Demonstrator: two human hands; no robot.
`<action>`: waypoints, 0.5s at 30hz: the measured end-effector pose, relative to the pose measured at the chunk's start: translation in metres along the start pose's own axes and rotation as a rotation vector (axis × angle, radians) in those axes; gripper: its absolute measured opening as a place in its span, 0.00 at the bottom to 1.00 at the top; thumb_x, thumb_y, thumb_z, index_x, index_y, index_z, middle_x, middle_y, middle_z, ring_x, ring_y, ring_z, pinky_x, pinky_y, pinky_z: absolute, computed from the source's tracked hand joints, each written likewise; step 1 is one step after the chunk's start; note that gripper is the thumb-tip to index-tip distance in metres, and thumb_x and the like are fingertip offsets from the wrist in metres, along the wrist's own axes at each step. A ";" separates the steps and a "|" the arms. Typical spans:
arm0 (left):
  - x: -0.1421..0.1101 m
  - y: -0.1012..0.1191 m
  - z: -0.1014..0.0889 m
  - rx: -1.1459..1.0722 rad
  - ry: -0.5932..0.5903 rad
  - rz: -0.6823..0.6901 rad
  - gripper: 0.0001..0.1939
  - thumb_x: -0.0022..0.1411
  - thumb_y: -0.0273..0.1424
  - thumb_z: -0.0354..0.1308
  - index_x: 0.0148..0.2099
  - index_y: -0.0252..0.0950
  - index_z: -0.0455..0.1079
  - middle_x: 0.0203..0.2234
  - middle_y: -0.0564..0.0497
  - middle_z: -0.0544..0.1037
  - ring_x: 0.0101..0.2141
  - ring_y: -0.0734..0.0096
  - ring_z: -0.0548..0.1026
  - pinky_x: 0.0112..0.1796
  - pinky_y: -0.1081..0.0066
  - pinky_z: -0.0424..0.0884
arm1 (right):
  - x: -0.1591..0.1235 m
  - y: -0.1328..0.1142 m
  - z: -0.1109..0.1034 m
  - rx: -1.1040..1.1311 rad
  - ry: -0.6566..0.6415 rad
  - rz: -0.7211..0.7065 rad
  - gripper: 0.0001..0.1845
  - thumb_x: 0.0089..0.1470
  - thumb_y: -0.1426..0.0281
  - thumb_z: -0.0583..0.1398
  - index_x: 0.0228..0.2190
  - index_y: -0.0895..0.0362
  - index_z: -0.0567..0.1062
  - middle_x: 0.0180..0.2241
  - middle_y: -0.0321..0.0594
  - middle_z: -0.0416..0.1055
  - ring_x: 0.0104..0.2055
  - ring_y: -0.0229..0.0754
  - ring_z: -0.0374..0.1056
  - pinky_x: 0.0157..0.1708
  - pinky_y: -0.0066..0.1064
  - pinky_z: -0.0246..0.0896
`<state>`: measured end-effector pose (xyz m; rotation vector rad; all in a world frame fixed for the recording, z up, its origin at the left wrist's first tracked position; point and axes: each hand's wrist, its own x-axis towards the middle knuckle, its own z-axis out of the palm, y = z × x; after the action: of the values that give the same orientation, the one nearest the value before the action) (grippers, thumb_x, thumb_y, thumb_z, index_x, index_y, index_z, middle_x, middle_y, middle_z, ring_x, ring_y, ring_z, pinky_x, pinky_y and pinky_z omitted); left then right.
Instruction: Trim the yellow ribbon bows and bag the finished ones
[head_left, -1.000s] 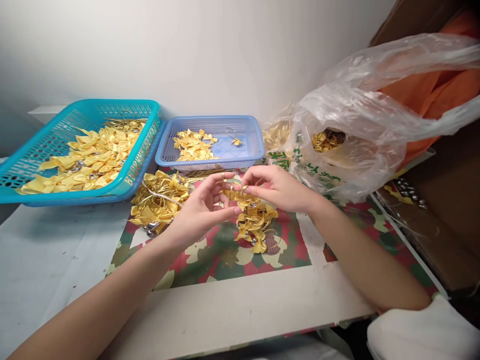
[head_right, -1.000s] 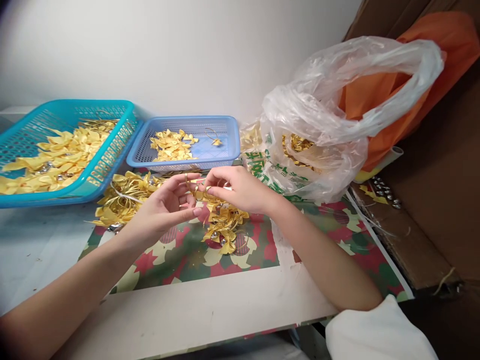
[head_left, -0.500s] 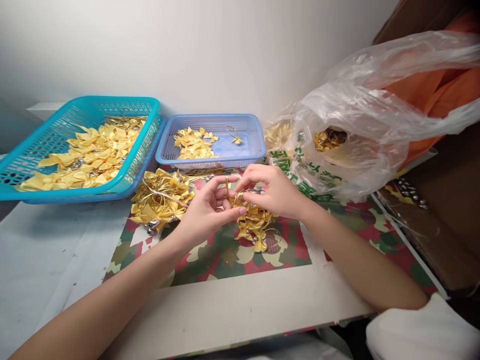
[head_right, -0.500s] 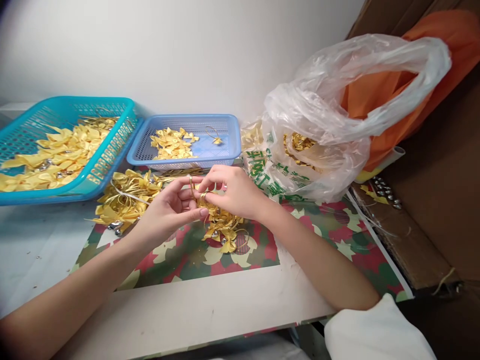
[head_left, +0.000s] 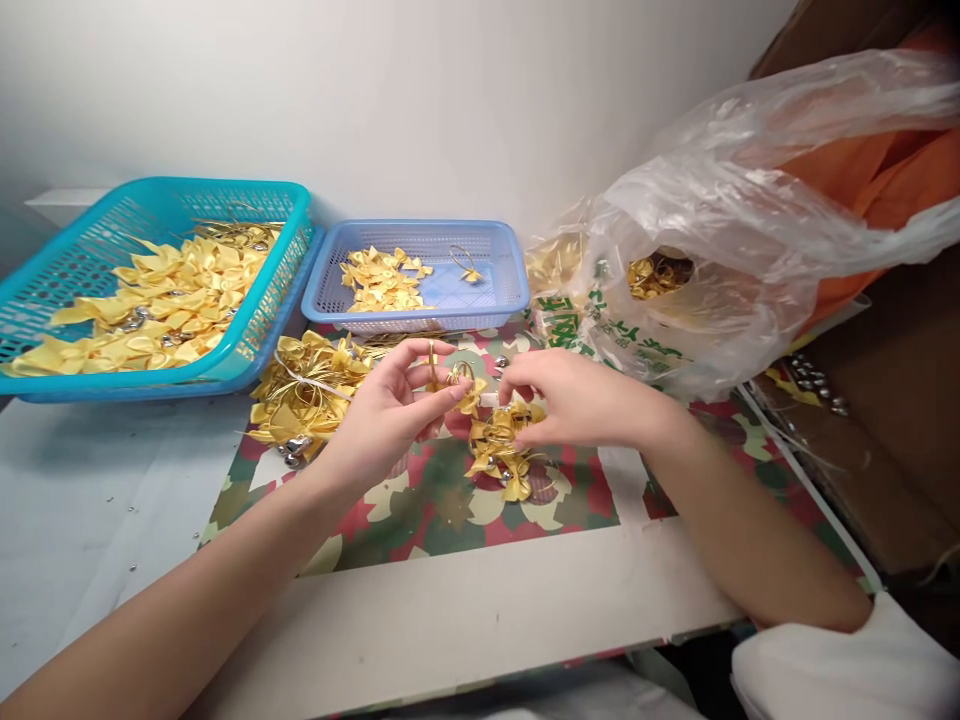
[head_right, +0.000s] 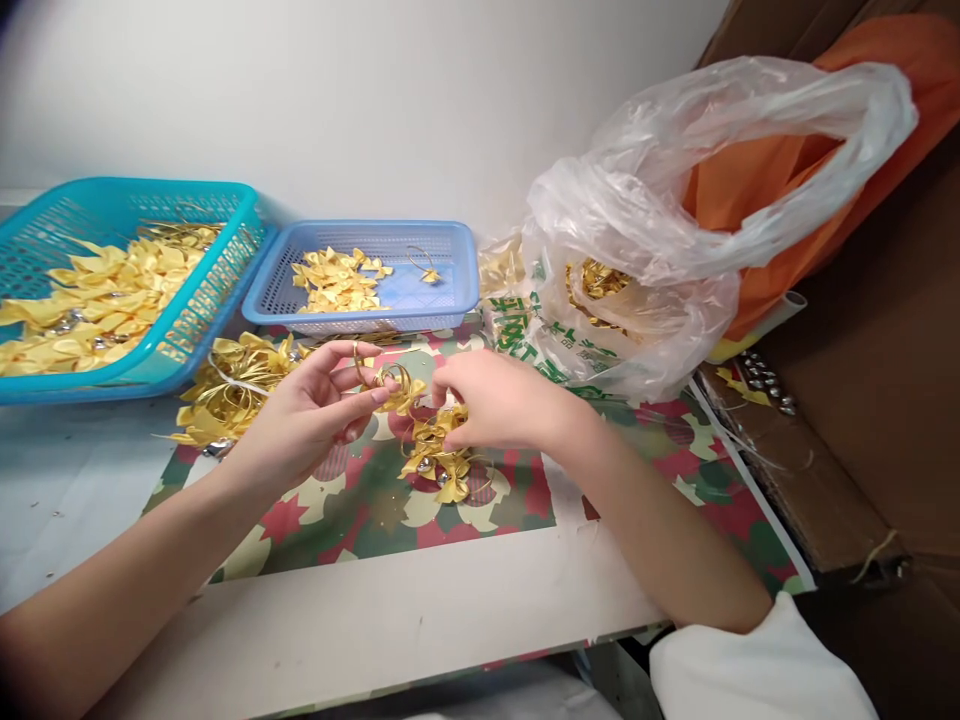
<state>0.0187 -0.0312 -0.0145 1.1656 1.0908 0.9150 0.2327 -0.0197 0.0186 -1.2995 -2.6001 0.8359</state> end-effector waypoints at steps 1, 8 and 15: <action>0.000 0.000 -0.001 0.003 -0.005 -0.002 0.23 0.53 0.34 0.69 0.48 0.39 0.64 0.33 0.52 0.76 0.22 0.80 0.71 0.18 0.80 0.63 | 0.001 -0.002 0.003 -0.005 -0.003 -0.027 0.12 0.41 0.74 0.69 0.32 0.56 0.78 0.31 0.37 0.71 0.31 0.38 0.63 0.29 0.28 0.51; 0.002 -0.006 -0.006 0.012 -0.067 0.018 0.29 0.52 0.30 0.69 0.55 0.39 0.63 0.38 0.49 0.77 0.25 0.78 0.74 0.23 0.78 0.69 | 0.005 -0.002 0.006 0.014 0.127 -0.094 0.07 0.53 0.78 0.60 0.28 0.58 0.77 0.29 0.38 0.70 0.30 0.36 0.62 0.29 0.29 0.50; 0.000 -0.011 0.003 0.053 -0.142 0.076 0.31 0.51 0.31 0.70 0.55 0.40 0.64 0.35 0.52 0.75 0.21 0.83 0.68 0.23 0.78 0.67 | 0.017 -0.005 0.018 0.162 0.416 -0.164 0.05 0.52 0.76 0.61 0.28 0.58 0.77 0.26 0.35 0.72 0.29 0.35 0.64 0.32 0.28 0.53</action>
<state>0.0216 -0.0344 -0.0254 1.3029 0.9667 0.8522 0.2122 -0.0162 0.0042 -1.0649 -2.2256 0.6506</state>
